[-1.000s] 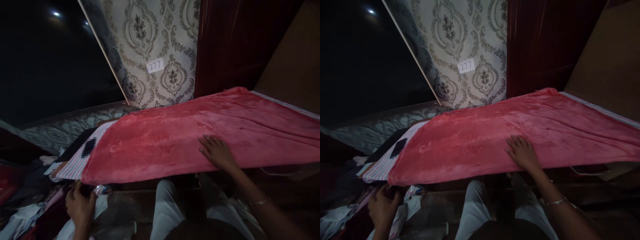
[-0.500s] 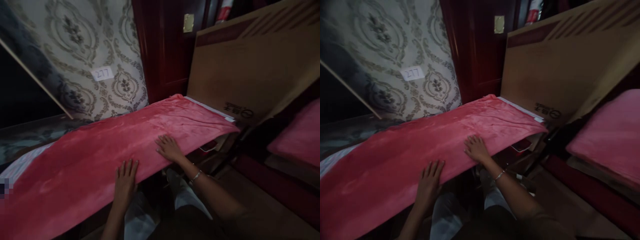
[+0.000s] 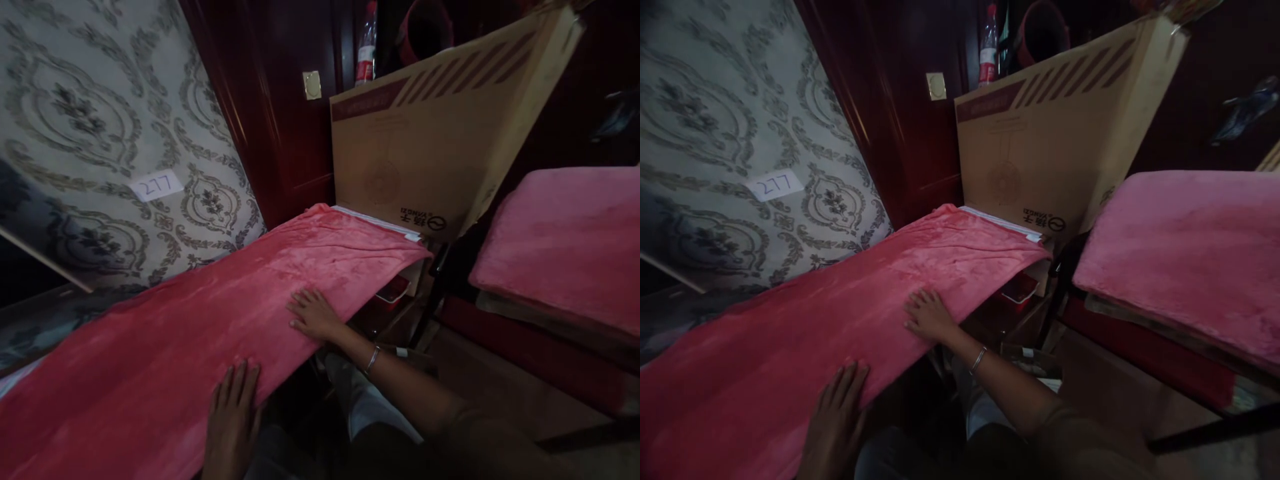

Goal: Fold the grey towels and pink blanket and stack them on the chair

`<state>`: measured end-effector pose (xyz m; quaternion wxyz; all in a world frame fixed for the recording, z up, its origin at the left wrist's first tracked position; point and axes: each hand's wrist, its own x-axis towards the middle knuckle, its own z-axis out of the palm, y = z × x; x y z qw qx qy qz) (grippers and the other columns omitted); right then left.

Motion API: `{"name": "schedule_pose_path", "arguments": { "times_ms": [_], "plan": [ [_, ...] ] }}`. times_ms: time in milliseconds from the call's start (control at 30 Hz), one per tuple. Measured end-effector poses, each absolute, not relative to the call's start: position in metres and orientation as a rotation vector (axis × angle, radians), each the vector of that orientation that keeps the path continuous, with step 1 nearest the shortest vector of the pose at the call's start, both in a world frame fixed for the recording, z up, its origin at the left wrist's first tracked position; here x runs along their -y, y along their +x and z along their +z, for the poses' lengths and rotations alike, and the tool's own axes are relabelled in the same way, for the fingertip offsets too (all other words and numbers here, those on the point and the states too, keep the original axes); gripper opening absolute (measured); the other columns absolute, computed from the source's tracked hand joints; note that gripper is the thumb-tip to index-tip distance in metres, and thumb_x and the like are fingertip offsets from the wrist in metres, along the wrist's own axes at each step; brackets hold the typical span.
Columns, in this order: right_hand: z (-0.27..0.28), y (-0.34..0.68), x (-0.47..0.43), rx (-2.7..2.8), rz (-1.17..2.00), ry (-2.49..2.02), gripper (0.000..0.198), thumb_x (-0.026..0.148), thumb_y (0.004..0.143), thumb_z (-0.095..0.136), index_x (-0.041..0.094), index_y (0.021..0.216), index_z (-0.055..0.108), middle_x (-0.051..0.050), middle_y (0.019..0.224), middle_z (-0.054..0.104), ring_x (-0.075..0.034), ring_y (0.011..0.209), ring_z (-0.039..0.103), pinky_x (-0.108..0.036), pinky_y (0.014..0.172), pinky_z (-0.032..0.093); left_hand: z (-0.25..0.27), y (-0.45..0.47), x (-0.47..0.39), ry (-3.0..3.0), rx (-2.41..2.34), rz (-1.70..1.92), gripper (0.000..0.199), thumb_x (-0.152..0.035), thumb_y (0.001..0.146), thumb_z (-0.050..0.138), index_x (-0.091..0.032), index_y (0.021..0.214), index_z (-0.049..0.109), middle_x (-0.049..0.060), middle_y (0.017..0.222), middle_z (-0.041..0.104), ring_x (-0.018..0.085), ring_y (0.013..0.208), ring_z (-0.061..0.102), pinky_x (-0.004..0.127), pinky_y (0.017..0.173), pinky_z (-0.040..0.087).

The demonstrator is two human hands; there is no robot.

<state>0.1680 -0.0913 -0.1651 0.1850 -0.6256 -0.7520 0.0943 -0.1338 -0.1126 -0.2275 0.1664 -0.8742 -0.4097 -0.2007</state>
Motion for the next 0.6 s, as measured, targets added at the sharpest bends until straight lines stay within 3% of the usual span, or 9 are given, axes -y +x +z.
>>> {"name": "schedule_pose_path", "arguments": {
  "times_ms": [200,367,500,600],
  "plan": [
    [-0.174,0.175,0.116,2.141,0.259,-1.665,0.058,0.053,0.098,0.051,0.026,0.150,0.048,-0.008,0.161,0.034,-0.030,0.150,0.025,-0.053,0.121,0.019,-0.239,-0.139,0.103,-2.498,1.088,-0.670,0.055,-0.020,0.090,0.045,-0.028,0.143,0.055,0.010,0.148,0.055,0.032,0.139,0.047,0.051,0.107,0.044],
    [-0.189,0.192,0.144,2.210,0.248,-1.473,0.077,0.063,0.090,0.059,0.026,0.154,0.041,-0.009,0.163,0.030,-0.028,0.152,0.021,-0.050,0.124,0.013,-0.248,-0.141,0.097,-2.516,1.071,-0.776,0.063,-0.013,0.088,0.042,-0.033,0.147,0.051,0.007,0.142,0.061,0.030,0.134,0.052,0.050,0.105,0.046],
    [-0.197,0.199,0.148,2.250,0.226,-1.449,0.076,0.044,0.088,0.063,0.022,0.156,0.037,-0.010,0.164,0.028,-0.026,0.152,0.020,-0.049,0.124,0.012,-0.248,-0.142,0.095,-2.539,1.090,-0.781,0.061,-0.012,0.086,0.044,-0.033,0.142,0.056,0.004,0.137,0.065,0.027,0.132,0.055,0.046,0.107,0.048],
    [-0.200,0.198,0.144,2.196,0.207,-1.458,0.068,0.025,0.086,0.057,0.020,0.152,0.045,-0.010,0.160,0.035,-0.024,0.150,0.026,-0.047,0.124,0.016,-0.244,-0.142,0.095,-2.538,1.033,-0.830,0.051,-0.014,0.089,0.043,-0.029,0.133,0.064,0.005,0.132,0.068,0.025,0.126,0.060,0.043,0.104,0.051]
  ]
}}
